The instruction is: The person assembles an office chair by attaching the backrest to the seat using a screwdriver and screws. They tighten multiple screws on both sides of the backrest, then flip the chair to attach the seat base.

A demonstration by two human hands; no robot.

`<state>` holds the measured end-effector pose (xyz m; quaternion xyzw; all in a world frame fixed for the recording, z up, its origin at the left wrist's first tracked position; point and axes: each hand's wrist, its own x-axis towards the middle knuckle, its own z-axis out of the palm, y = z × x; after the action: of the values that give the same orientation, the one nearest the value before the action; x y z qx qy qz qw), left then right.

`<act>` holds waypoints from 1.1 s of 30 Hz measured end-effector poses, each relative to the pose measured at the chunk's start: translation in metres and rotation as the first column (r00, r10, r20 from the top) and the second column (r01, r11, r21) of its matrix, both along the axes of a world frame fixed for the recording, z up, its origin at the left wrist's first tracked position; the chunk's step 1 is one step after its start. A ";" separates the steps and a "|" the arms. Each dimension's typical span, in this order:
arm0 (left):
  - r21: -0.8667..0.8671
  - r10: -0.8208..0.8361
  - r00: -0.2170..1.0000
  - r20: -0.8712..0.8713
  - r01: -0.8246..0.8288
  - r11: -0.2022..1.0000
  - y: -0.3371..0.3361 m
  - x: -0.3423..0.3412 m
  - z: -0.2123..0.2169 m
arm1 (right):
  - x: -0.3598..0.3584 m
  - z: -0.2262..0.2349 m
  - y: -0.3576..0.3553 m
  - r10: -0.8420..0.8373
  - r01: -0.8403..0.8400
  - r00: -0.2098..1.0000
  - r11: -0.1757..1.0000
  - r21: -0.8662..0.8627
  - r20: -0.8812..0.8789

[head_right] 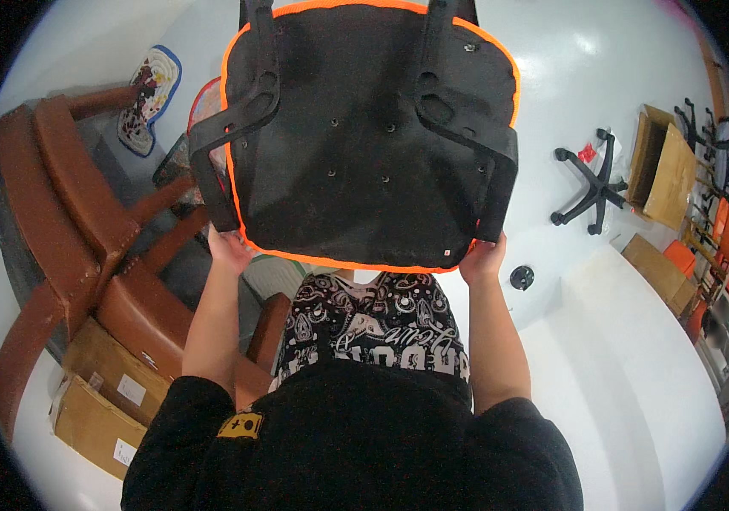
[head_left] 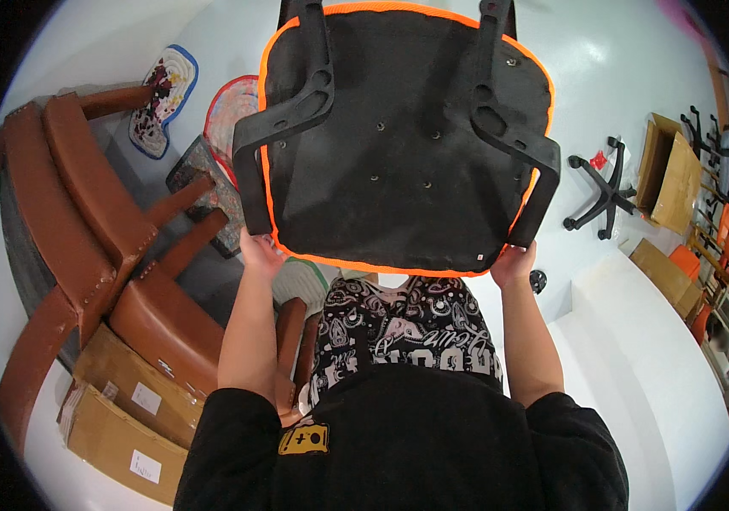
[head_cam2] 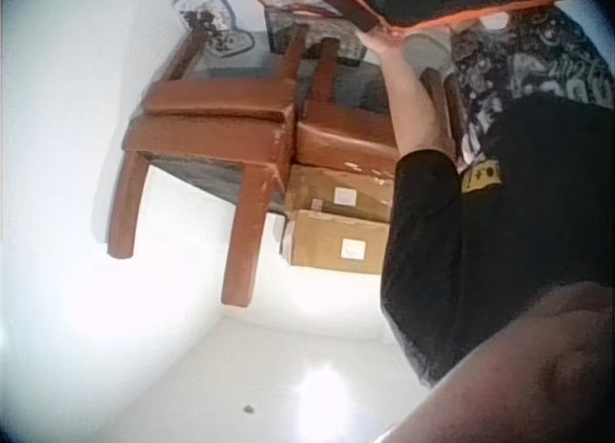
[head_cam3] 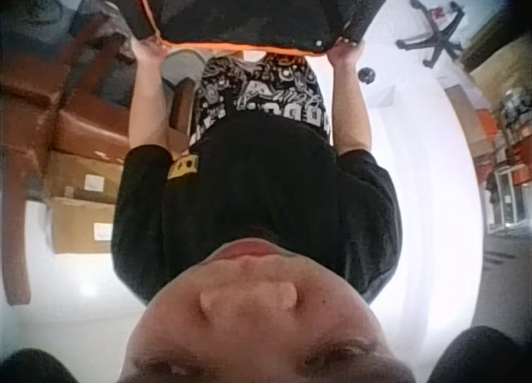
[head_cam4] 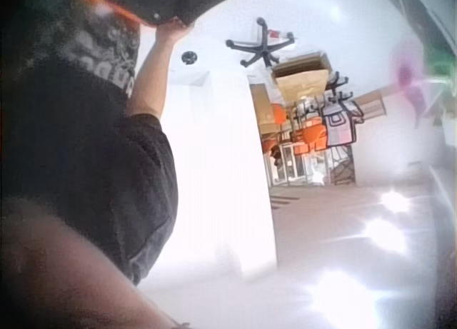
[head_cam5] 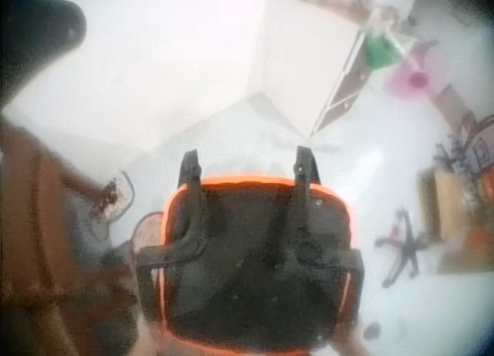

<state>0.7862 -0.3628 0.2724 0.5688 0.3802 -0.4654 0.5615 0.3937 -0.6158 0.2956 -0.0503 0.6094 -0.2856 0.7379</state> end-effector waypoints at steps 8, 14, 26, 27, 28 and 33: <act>-0.126 0.020 0.967 -0.254 -0.054 0.991 -0.015 -0.006 0.037 | 0.007 0.030 -0.005 0.125 -0.081 0.989 0.904 0.420 -0.078; -0.138 0.233 0.957 -0.174 -0.258 0.956 -0.007 -0.018 0.020 | 0.001 0.025 0.000 -0.014 0.036 0.993 0.981 0.190 -0.117; 0.175 -0.343 0.913 0.222 0.309 0.935 -0.003 0.017 0.008 | 0.004 0.021 -0.074 0.286 -0.549 0.776 0.745 -0.379 -0.561; 0.184 -0.403 0.818 0.409 0.359 0.915 -0.005 0.036 0.006 | 0.009 0.020 -0.086 0.267 -0.522 0.791 0.764 -0.379 -0.550; 0.234 -0.444 0.732 0.517 0.378 0.896 -0.012 0.051 0.003 | 0.013 0.021 -0.099 0.236 -0.489 0.797 0.792 -0.366 -0.556; -0.136 -0.293 0.909 0.295 0.344 0.929 -0.076 0.096 0.002 | 0.034 0.025 -0.139 0.536 -0.582 0.811 0.777 -0.240 -0.233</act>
<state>0.8823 -0.4392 0.2742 0.6268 0.1570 -0.5023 0.5746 0.4275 -0.7552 0.3206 -0.3622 0.5701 -0.1373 0.7245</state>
